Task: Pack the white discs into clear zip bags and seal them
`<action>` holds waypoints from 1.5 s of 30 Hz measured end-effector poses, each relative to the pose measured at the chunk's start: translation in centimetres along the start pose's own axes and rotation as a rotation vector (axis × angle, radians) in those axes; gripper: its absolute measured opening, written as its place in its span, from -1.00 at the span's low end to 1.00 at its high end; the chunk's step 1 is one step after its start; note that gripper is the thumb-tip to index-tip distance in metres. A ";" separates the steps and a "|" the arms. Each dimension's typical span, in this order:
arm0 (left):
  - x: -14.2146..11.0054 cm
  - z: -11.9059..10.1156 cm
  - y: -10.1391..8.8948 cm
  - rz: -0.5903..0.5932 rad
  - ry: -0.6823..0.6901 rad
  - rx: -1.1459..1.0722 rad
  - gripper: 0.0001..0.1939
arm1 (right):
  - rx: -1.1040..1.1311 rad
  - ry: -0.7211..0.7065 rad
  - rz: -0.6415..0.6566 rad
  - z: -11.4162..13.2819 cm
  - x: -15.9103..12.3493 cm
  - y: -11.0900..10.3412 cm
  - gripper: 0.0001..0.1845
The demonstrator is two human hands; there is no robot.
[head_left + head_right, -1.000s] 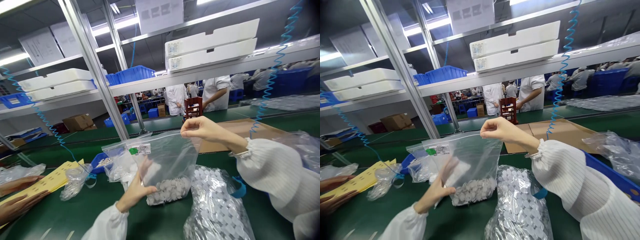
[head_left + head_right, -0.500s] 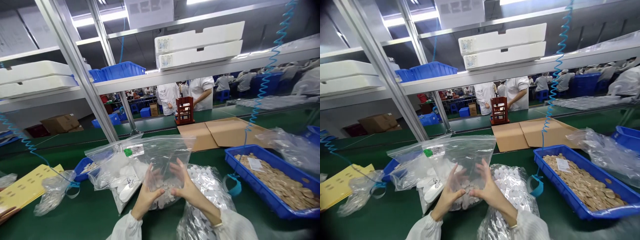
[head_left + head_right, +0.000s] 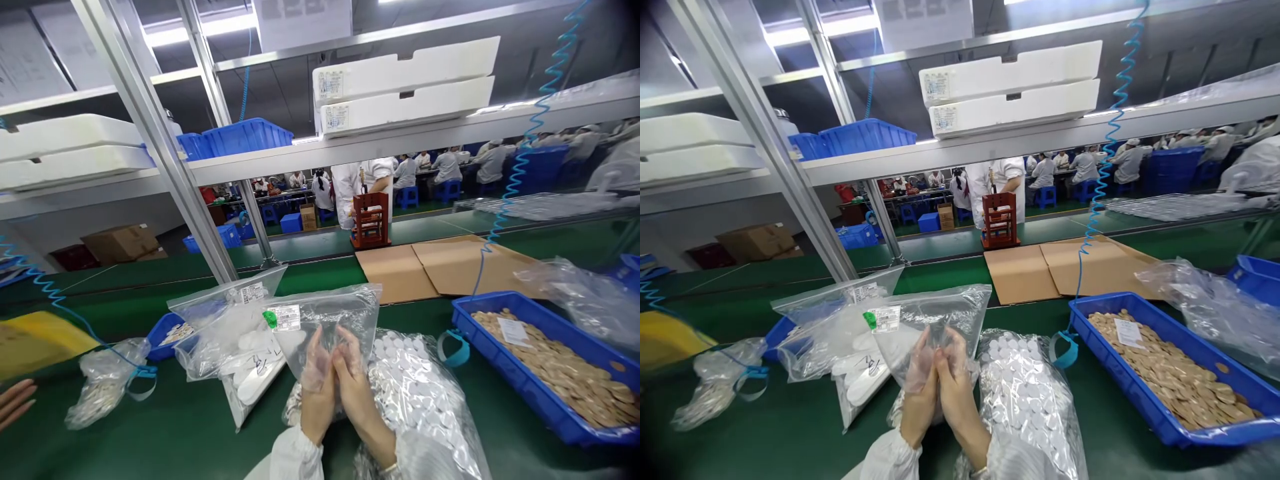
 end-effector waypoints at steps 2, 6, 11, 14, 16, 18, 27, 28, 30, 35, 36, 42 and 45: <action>-0.1 0.2 0.1 0.030 0.023 0.037 -0.45 | -0.044 -0.019 0.010 -0.2 0.0 0.0 -0.49; -0.2 0.5 0.0 0.057 0.063 0.082 -0.51 | -0.092 -0.078 0.038 -0.6 0.0 0.2 -0.59; -0.3 0.4 -0.2 0.080 0.025 0.077 -0.47 | -0.084 -0.078 0.080 -1.2 -0.2 0.4 -0.59; -0.3 0.1 -0.4 0.044 0.005 0.066 -0.47 | 0.088 0.027 0.068 -0.6 0.0 -0.1 -0.43; -0.3 0.2 -0.6 0.044 0.007 0.057 -0.51 | 0.309 0.107 0.052 0.3 0.5 -0.7 -0.29; -0.3 0.4 -0.5 0.099 0.021 0.058 -0.54 | 0.506 0.166 0.042 1.5 1.2 -1.1 -0.21; -0.5 0.7 0.7 0.237 0.143 0.245 -0.60 | 0.503 0.270 -0.232 2.8 2.8 -0.4 -0.37; -0.6 0.6 0.8 0.244 0.157 0.303 -0.61 | 0.494 0.253 -0.255 2.8 2.8 -0.2 -0.39; -0.8 0.5 0.9 0.252 0.174 0.395 -0.61 | 0.466 0.228 -0.282 2.8 2.8 0.0 -0.44; -0.6 -0.2 -0.1 0.328 0.123 0.331 -0.65 | 0.339 0.134 -0.256 3.2 3.0 -0.4 -0.46; -0.4 -0.6 -0.6 0.350 0.083 0.256 -0.62 | 0.294 0.107 -0.246 3.4 3.0 -0.6 -0.46; 2.7 -5.2 -4.0 0.314 -0.273 -0.430 -0.31 | 0.055 -0.042 0.064 6.9 2.4 -0.4 -0.36; 4.8 -8.1 -4.8 0.186 -0.320 -0.423 -0.49 | 0.071 -0.015 0.170 8.6 2.6 -0.2 -0.07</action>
Point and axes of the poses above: each hand's wrist, its own x-axis towards the middle knuckle, its own y-axis out of the palm, z = x × y, the point moved 3 cm from there along x, towards the middle knuckle, and after that the axes turned 5 degrees about -x, right-handed, at the moved point
